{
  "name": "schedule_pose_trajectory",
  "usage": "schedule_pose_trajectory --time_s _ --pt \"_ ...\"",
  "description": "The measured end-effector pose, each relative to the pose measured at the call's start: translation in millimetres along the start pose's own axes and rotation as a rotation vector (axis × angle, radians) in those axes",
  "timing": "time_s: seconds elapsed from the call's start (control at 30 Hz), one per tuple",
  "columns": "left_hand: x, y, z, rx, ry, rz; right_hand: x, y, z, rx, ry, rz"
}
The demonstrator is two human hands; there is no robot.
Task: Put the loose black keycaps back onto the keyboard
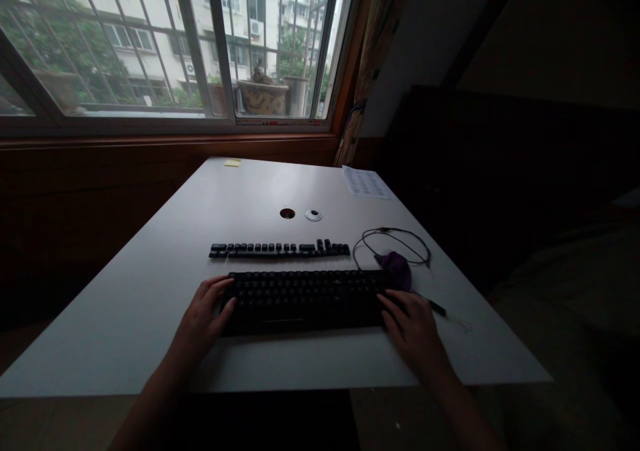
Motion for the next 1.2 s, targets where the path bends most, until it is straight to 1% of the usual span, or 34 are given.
schedule_pose_trajectory --time_s 0.2,0.7,1.03,1.2 --pt "0.4 -0.7 1.4 -0.022 0.002 0.005 5.0 -2.7 -1.1 -0.039 0.035 0.04" --pt "0.5 -0.4 1.5 -0.013 0.001 0.003 3.2 0.4 -0.5 -0.041 0.012 0.024" --pt "-0.5 0.9 -0.4 -0.015 0.003 0.001 1.5 0.6 0.8 -0.043 0.025 0.035" --pt "0.1 0.2 -0.6 -0.013 -0.007 0.008 2.1 1.3 -1.0 -0.062 0.001 0.044"
Point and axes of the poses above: each hand's wrist, its own x-axis away from the middle knuckle, its own y-axis out of the back of the hand, z = x × y, the point moved 6 cm from there along -x, towards the middle knuckle, and after that the axes turned 9 degrees about -y, right-handed, at the moved point
